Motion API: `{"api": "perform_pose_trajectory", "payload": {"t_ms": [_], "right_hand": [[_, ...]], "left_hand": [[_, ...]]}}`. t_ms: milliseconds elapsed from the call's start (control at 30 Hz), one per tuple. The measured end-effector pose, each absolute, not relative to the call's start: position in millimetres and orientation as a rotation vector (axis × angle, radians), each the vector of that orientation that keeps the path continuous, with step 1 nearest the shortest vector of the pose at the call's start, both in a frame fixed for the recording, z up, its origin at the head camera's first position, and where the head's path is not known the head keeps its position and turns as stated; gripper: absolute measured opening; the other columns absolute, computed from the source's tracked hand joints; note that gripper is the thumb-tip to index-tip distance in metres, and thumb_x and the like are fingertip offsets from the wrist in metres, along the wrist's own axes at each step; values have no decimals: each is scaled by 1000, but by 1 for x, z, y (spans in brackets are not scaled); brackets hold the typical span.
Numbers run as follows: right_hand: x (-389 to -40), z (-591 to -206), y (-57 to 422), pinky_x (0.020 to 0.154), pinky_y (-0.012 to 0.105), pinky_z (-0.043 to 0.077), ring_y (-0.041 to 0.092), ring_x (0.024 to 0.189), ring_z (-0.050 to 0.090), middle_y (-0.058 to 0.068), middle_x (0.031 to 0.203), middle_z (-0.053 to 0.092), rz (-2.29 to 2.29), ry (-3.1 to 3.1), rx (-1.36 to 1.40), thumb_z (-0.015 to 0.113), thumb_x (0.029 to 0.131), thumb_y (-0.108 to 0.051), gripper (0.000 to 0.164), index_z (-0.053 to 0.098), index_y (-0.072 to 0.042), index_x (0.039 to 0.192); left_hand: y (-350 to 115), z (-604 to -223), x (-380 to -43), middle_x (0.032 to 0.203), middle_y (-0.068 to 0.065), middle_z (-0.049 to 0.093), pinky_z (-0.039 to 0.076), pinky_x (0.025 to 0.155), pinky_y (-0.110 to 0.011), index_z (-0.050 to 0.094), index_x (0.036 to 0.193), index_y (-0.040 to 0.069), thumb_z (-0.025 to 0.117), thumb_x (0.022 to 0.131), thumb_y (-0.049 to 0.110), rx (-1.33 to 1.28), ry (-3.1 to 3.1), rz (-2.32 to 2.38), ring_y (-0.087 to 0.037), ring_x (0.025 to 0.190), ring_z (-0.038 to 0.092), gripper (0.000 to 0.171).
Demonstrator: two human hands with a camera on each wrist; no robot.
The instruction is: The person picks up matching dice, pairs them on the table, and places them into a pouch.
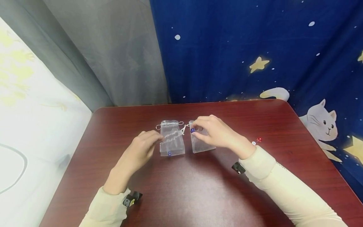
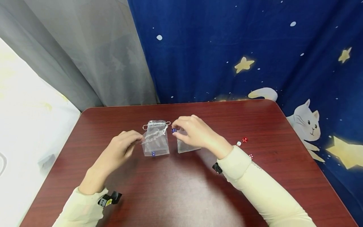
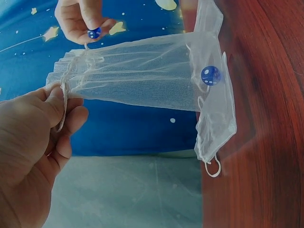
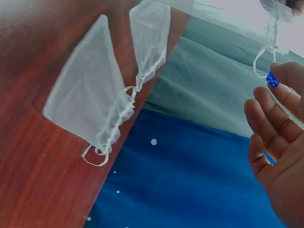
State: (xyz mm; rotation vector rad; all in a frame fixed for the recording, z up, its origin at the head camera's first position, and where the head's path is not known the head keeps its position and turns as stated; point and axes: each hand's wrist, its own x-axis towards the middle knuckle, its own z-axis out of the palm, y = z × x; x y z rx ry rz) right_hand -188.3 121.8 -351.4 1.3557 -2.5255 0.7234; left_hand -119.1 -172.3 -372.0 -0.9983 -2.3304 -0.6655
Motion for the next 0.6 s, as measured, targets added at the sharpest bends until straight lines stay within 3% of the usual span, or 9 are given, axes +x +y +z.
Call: {"api": "perform_pose_trajectory", "payload": {"t_ms": [267, 600], "right_hand": [[-188, -342, 118, 77, 34, 50, 12, 83, 64, -4, 91, 69, 742, -2494, 1381, 75, 91, -19, 15, 75, -12, 105], [-185, -335, 107, 76, 34, 47, 12, 83, 65, -2, 90, 69, 764, -2471, 1415, 75, 90, -19, 14, 74, -12, 103]], "left_hand": [[-171, -373, -118, 92, -4, 72, 53, 72, -37, 71, 97, 3, 69, 80, -18, -1004, -2336, -664, -20, 84, 67, 28], [-167, -373, -117, 91, -3, 71, 52, 69, -37, 71, 97, 5, 74, 84, -9, -995, -2341, -674, -20, 81, 65, 19]]}}
